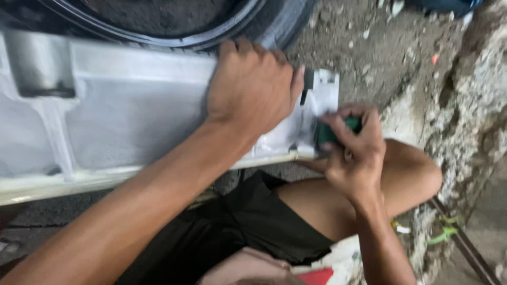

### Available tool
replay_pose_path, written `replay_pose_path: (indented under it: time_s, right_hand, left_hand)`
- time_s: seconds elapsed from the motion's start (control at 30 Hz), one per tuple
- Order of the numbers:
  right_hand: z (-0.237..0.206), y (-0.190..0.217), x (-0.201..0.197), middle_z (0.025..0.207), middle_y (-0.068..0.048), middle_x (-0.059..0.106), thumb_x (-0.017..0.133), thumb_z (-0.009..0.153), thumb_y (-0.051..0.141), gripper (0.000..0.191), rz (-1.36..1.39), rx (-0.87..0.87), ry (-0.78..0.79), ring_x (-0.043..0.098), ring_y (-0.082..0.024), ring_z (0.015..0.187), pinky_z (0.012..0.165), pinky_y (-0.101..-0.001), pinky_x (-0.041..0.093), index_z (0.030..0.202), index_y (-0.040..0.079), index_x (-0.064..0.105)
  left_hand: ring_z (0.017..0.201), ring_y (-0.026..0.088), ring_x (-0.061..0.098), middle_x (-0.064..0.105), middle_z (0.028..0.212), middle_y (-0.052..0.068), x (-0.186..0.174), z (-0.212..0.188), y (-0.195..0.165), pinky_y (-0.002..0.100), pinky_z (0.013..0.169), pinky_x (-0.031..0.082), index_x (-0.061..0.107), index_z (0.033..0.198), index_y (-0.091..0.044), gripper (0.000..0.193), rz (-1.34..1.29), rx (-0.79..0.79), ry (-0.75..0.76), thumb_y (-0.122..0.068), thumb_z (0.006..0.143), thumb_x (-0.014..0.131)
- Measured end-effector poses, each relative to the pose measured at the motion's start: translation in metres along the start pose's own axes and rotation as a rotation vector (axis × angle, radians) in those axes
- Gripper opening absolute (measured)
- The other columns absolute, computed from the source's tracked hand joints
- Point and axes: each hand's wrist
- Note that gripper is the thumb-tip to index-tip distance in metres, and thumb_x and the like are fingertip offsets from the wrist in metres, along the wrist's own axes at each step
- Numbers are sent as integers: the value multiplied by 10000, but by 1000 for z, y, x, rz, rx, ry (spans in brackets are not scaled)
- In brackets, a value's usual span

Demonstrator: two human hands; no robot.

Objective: The person sands a white plastic panel using a green sanding block. They hold the panel with one hand and rub the sanding block across the surface with the other, working on different sections of the panel.

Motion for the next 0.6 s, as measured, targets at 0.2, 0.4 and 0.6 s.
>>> replay_pose_path:
  time_s: [0.2, 0.4, 0.6]
  right_hand:
    - [-8, 6, 2, 1167, -210, 525, 616, 734, -134, 500, -73, -72, 10, 602, -340, 1117, 921, -400, 537, 1208, 4, 700]
    - [-15, 1, 7, 1199, -218, 542, 657, 769, -117, 519, -156, -18, 1, 602, -357, 1087, 924, -415, 523, 1269, 14, 699]
    - [-14, 16, 8, 1156, -218, 535, 675, 742, -102, 500, -139, -16, 41, 604, -360, 1080, 910, -428, 540, 1228, 13, 695]
  left_hand:
    - [665, 270, 665, 717, 671, 127, 2, 0, -1, 445, 648, 481, 766, 739, -106, 519, -45, 2, -20, -478, 987, 502]
    - [692, 275, 666, 715, 686, 122, 7, -3, -2, 439, 677, 482, 761, 742, -103, 519, -28, -3, -102, -484, 987, 509]
    - [672, 272, 654, 705, 659, 110, 3, -2, -1, 443, 652, 473, 769, 778, -96, 545, -25, 4, -5, -492, 1015, 480]
Point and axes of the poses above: each hand's wrist, its own z-axis towards the middle knuckle, its own x-axis out of the palm, y = z × x
